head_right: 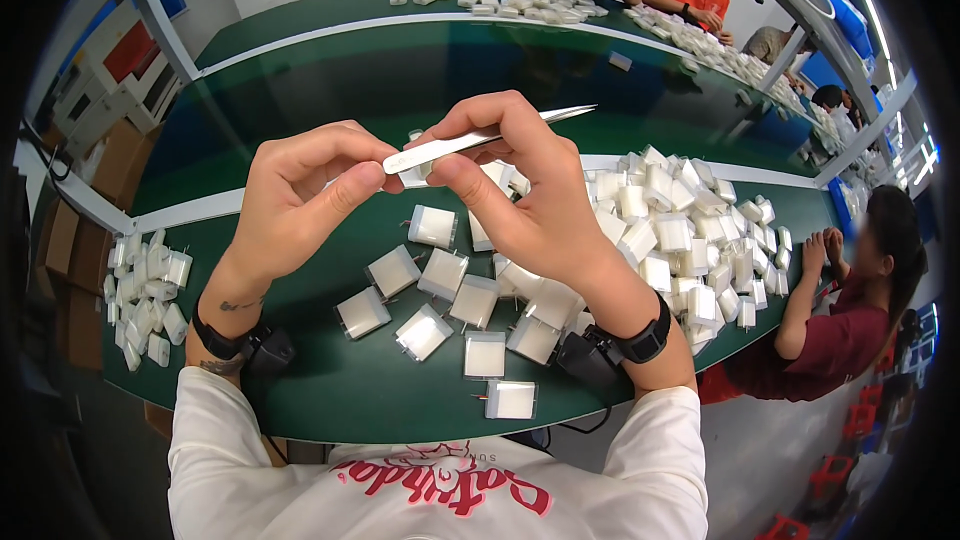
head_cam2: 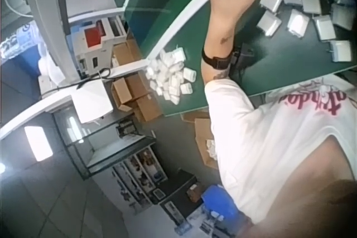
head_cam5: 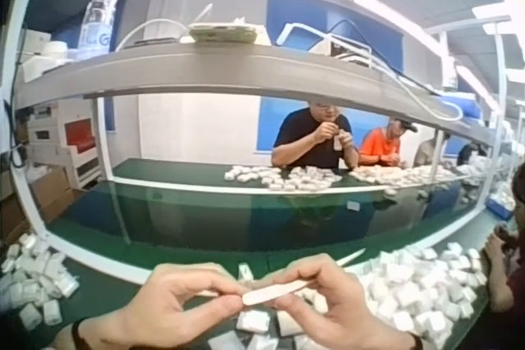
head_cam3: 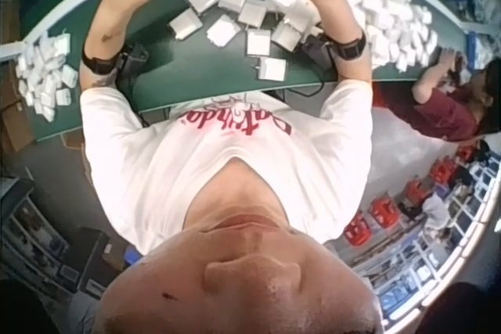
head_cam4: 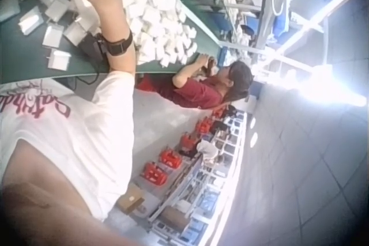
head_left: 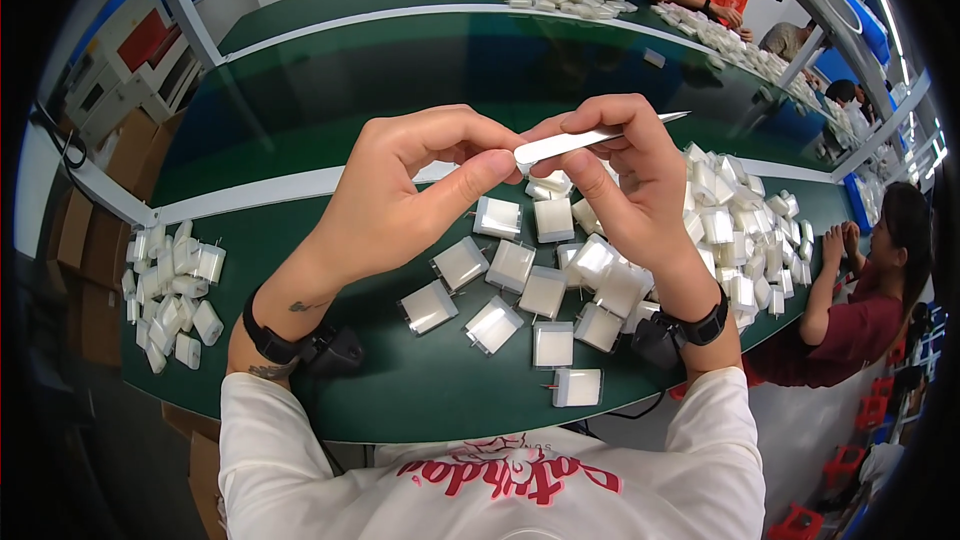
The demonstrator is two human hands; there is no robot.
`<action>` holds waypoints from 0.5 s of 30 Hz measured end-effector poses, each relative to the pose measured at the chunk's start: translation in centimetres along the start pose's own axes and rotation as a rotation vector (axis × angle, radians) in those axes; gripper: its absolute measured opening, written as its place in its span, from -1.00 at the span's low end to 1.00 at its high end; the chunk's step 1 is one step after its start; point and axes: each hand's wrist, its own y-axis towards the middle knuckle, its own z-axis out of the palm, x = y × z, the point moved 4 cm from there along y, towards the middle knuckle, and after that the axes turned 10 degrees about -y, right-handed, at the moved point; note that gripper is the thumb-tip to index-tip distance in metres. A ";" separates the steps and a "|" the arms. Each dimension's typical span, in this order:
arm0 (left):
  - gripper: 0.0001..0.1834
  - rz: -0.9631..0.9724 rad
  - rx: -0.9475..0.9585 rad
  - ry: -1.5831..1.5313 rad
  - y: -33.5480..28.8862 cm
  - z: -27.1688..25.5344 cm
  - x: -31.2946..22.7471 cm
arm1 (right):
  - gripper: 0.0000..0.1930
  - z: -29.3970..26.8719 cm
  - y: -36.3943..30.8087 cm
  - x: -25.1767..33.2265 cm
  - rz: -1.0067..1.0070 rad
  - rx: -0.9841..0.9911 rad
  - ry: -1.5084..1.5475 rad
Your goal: Inspecting and assembling small white rectangular electronic components or housings on a factory assembly line using tweezers.
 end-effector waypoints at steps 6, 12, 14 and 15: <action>-0.83 -0.126 0.033 -0.214 0.1 0.0 0.1 | -0.78 -0.1 -0.2 -0.1 -0.040 0.021 0.029; -0.84 -0.154 0.056 -0.291 0.0 0.1 0.4 | -0.77 -0.1 -0.1 0.1 -0.096 0.031 0.042; -0.84 -0.158 0.058 -0.300 0.0 0.1 0.4 | -0.77 -0.1 -0.1 0.0 -0.106 0.044 0.028; -0.84 -0.180 0.069 -0.325 0.0 0.2 0.4 | -0.77 -0.1 -0.1 0.0 -0.118 0.057 0.014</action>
